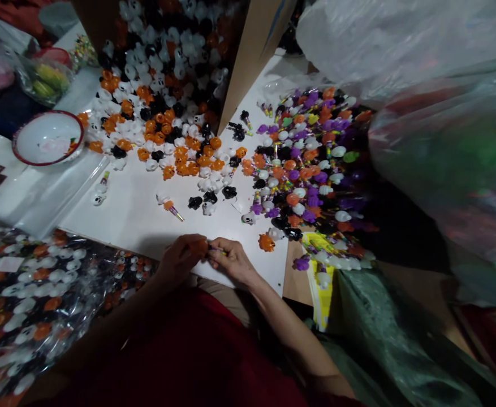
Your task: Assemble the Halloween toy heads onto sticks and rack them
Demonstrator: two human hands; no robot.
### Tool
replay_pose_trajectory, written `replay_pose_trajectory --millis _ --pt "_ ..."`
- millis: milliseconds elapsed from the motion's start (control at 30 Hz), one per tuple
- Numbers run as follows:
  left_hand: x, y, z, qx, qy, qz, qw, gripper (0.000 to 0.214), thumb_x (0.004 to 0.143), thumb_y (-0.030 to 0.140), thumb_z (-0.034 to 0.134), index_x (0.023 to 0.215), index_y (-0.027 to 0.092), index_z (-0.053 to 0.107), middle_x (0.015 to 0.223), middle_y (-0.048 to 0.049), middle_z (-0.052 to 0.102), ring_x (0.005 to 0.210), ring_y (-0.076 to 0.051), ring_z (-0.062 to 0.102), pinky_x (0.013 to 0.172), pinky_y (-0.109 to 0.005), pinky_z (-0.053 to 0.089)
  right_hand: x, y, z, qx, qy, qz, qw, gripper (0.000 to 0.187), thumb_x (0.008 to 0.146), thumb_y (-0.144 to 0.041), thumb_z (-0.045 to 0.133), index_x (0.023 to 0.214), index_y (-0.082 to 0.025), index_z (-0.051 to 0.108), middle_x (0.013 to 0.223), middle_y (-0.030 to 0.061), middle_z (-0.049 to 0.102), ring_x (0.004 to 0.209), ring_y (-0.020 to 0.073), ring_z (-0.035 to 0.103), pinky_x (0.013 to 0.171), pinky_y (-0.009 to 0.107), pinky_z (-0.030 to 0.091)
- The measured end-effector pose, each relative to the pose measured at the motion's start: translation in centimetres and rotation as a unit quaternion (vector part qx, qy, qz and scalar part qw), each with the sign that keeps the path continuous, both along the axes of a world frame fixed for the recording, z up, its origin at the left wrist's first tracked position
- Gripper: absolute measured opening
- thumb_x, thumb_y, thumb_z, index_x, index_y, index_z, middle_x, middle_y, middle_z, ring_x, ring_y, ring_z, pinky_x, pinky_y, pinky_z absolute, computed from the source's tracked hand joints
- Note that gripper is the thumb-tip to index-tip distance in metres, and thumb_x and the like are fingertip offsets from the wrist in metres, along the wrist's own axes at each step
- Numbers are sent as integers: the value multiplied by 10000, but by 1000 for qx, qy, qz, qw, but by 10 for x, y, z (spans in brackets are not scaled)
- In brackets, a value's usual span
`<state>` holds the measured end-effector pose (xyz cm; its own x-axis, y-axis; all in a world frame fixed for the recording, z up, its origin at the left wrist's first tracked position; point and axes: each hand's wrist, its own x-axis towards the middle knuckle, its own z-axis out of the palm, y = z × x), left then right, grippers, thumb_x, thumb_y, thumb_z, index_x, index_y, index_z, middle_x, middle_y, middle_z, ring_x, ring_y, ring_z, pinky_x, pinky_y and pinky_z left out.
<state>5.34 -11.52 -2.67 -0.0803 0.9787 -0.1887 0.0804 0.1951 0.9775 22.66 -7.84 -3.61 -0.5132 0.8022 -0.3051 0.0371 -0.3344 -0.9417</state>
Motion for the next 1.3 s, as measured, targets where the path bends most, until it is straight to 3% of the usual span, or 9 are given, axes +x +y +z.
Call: replay_pose_trajectory --millis 133,300,467,633,767,1000,1133,1200,1300 --pt "-12 -6 -2 18 -16 -27 999 265 647 208 818 901 237 746 1033 -84 712 1042 -269 638 959 -376 487 -24 -17 -22 -195 132 -67 970 554 644 -691 698 541 -229 410 450 -75 361 434 78 313 477 245 326" --pt "-23 -1 -3 18 23 16 999 306 678 251 808 972 239 724 1030 -64 718 978 -231 653 916 -345 501 -41 -11 -21 -180 94 -81 976 464 722 -636 644 593 -217 489 463 -67 409 444 93 361 488 250 365" --pt "-13 8 -8 -18 -132 162 978 351 754 422 745 1004 192 658 850 -25 717 759 -148 655 739 -282 518 -31 4 -8 144 -91 -74 983 264 860 -431 578 931 -194 670 821 32 693 732 160 614 687 276 474" --pt "-2 17 -8 -102 -268 133 949 406 633 501 809 821 166 675 742 -20 678 678 -131 619 632 -256 519 0 14 -2 441 -211 35 872 277 964 -349 477 1072 -191 677 915 94 722 847 191 643 813 331 481" --pt "5 19 -1 -129 -251 105 954 394 629 487 805 794 160 663 693 -17 664 618 -131 602 608 -269 518 17 20 6 517 -251 128 808 357 1001 -255 344 1097 -184 681 912 105 716 845 187 626 843 347 457" --pt "6 0 2 30 -34 105 994 266 701 312 764 922 209 659 891 -32 727 797 -170 667 735 -274 518 -19 -3 -12 183 -119 -39 975 369 866 -530 564 905 -182 679 766 61 681 671 168 590 636 289 460" --pt "-39 0 -8 15 34 40 998 276 728 340 744 959 204 679 955 -66 724 840 -193 675 778 -309 527 -32 4 -12 70 -75 47 994 489 868 -607 495 934 -156 671 692 50 652 602 161 569 588 279 452" --pt "-72 13 -6 -7 65 61 996 293 765 374 704 978 176 672 904 -87 719 795 -214 676 760 -349 536 -16 29 -1 188 -191 53 962 416 891 -497 521 1086 -155 656 877 91 688 753 192 611 679 298 472" --pt "-105 44 1 41 250 121 960 305 792 355 675 1016 147 672 1064 -141 694 1047 -307 630 974 -475 460 23 81 12 358 -458 5 814 307 920 -240 463 1143 -134 645 1063 159 659 949 246 599 828 342 451"
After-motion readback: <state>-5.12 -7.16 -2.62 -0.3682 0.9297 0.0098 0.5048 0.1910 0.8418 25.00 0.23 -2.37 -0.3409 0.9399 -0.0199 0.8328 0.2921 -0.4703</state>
